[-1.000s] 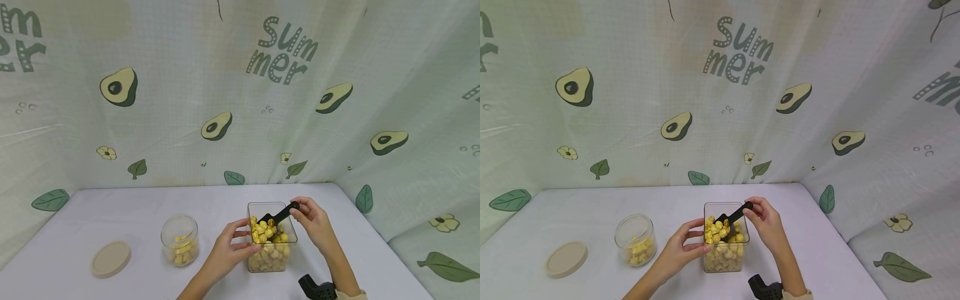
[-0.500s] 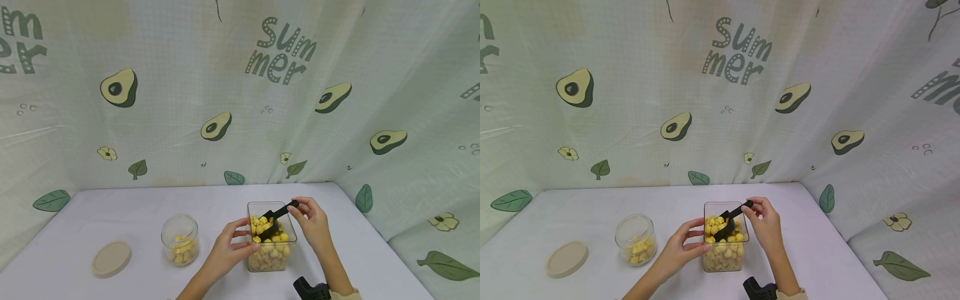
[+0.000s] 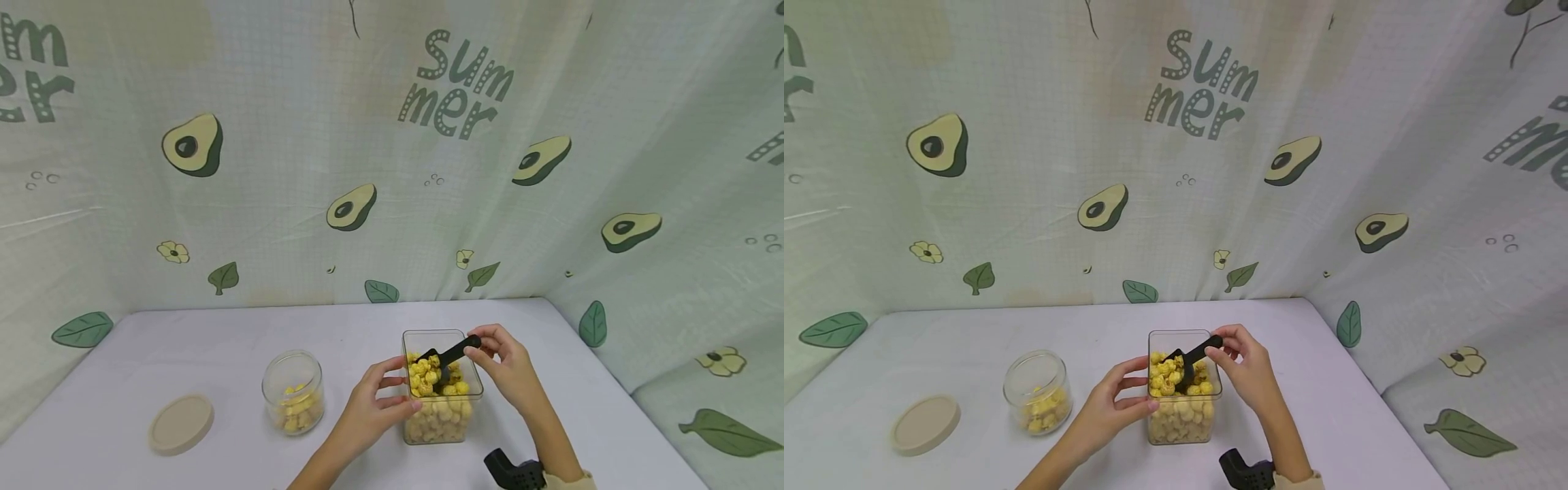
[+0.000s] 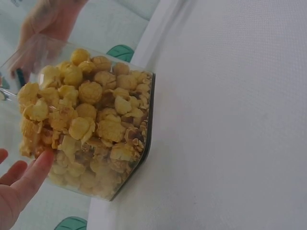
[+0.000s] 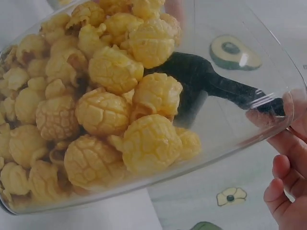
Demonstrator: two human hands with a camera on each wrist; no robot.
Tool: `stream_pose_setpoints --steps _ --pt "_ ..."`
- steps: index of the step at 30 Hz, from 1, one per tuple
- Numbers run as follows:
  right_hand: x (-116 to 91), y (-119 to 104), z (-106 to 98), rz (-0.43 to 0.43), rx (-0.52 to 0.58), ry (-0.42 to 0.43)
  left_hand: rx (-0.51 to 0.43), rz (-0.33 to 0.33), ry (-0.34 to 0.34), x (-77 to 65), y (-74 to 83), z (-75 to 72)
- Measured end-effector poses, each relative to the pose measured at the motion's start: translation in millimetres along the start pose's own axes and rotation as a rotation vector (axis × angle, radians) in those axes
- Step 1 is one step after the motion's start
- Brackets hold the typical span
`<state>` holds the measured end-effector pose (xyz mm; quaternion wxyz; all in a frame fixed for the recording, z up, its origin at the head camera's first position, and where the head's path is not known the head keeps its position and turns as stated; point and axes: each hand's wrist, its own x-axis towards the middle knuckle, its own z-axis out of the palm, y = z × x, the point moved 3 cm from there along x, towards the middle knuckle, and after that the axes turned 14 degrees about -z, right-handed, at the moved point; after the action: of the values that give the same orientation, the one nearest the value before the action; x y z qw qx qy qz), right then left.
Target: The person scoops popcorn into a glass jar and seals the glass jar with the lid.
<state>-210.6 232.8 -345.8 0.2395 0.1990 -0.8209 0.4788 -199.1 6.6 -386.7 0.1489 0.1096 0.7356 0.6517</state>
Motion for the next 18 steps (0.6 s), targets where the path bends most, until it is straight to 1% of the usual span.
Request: stream_pose_setpoints --steps 5,9,12,16,18 --pt "-0.3 -0.2 -6.6 -0.014 0.046 -0.005 0.000 -0.014 -0.006 0.7 0.3 0.8" --pt "-1.1 -0.6 -6.6 -0.031 0.075 -0.015 0.003 -0.018 -0.009 0.6 0.3 1.3" --pt "-1.2 -0.4 -2.8 -0.004 0.029 0.015 0.000 -0.016 -0.012 0.7 -0.4 0.9" --pt "-0.8 0.7 2.6 0.066 -0.060 0.086 -0.005 -0.010 -0.012 0.6 -1.3 -0.4" --pt "-0.3 1.5 4.6 0.097 -0.073 0.122 -0.007 -0.006 -0.011 0.6 -1.4 -0.8"
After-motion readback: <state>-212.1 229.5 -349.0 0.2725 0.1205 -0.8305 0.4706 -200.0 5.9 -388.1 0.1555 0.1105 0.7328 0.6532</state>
